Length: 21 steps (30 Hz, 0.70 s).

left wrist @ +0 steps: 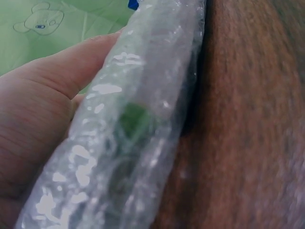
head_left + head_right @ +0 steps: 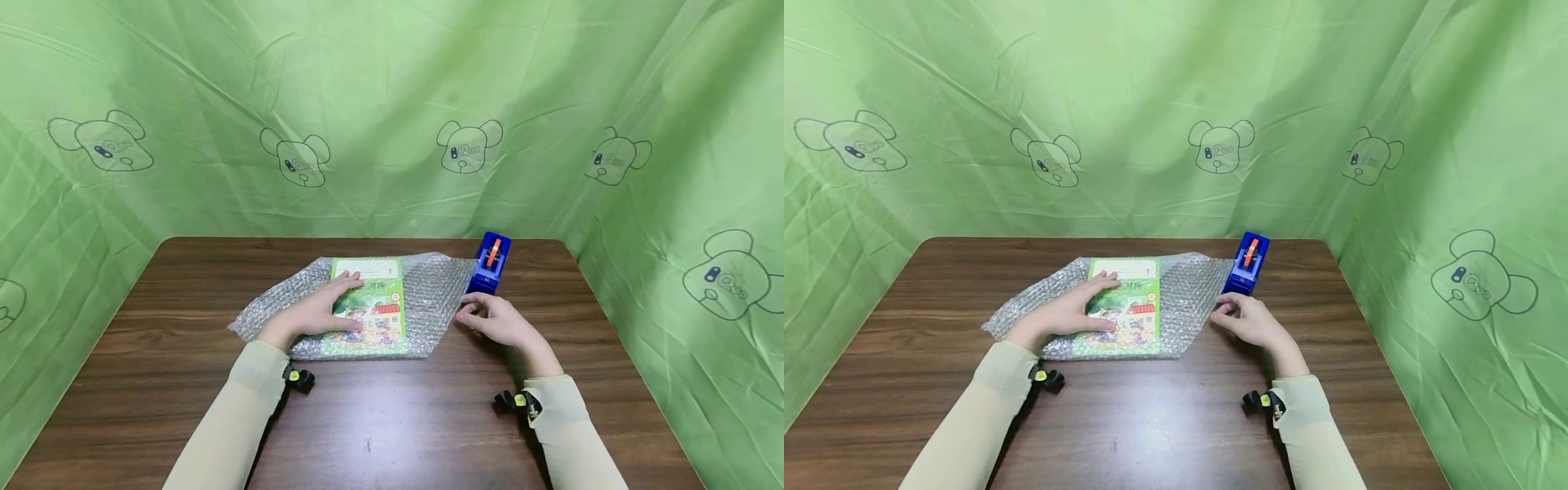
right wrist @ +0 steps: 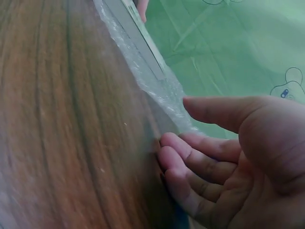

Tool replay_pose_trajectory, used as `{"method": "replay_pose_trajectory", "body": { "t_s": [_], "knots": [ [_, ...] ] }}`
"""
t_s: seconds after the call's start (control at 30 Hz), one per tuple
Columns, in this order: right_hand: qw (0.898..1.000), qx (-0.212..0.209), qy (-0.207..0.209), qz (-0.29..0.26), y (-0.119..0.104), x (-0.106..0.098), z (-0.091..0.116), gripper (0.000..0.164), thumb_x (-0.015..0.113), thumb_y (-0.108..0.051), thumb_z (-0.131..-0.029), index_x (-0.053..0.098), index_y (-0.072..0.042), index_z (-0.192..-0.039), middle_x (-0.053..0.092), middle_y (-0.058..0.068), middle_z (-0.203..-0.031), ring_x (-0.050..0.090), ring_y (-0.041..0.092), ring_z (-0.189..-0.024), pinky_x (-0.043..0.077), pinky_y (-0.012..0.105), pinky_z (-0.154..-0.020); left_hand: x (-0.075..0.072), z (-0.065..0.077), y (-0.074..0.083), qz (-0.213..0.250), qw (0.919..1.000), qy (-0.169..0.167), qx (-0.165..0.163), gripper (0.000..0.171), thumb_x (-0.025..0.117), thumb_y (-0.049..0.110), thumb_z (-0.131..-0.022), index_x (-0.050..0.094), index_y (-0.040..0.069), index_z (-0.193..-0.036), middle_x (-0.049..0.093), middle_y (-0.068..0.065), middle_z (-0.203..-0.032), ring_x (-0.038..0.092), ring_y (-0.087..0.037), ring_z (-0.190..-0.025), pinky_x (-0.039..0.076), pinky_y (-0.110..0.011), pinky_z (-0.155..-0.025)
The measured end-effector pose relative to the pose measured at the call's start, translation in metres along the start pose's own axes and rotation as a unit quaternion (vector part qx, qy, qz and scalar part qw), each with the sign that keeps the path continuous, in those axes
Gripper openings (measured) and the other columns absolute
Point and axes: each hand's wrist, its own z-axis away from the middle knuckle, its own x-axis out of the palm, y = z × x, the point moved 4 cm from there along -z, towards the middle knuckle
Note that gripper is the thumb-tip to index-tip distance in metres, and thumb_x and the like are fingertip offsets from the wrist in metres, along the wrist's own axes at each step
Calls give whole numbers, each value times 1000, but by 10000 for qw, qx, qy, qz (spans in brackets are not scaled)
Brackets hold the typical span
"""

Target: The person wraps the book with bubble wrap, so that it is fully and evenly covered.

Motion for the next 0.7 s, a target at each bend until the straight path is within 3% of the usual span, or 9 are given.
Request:
{"method": "replay_pose_trajectory", "body": {
  "t_s": [0.23, 0.37, 0.7],
  "knots": [
    [9908, 461, 683, -1075, -6, 15, -6, 28, 74, -14, -105, 71, 9, -121, 78, 18, -100, 74, 18, -76, 63, 28, -69, 1, -1, -2, -28, 10000, -11, -4, 104, 88, 52, -90, 36, 14, -172, 16, -10, -183, 7, -34, -169, 2, -65, -133],
    [9849, 648, 984, -1272, -12, 24, -9, 22, 73, -12, -105, 72, 8, -114, 79, 18, -94, 74, 17, -73, 63, 27, -67, 2, -1, -3, -27, 10000, -40, -65, 104, 88, 54, -90, 35, 17, -172, 15, -8, -183, 6, -29, -169, 1, -62, -134],
    [9705, 553, 912, -2162, -26, 33, -11, 19, 64, -4, -110, 65, 14, -116, 78, 28, -103, 79, 22, -79, 68, 32, -74, 4, -2, -8, -38, 10000, -22, -51, 104, 87, 55, -90, 35, 18, -172, 14, -8, -183, 6, -30, -169, 3, -62, -134]
  ]
}}
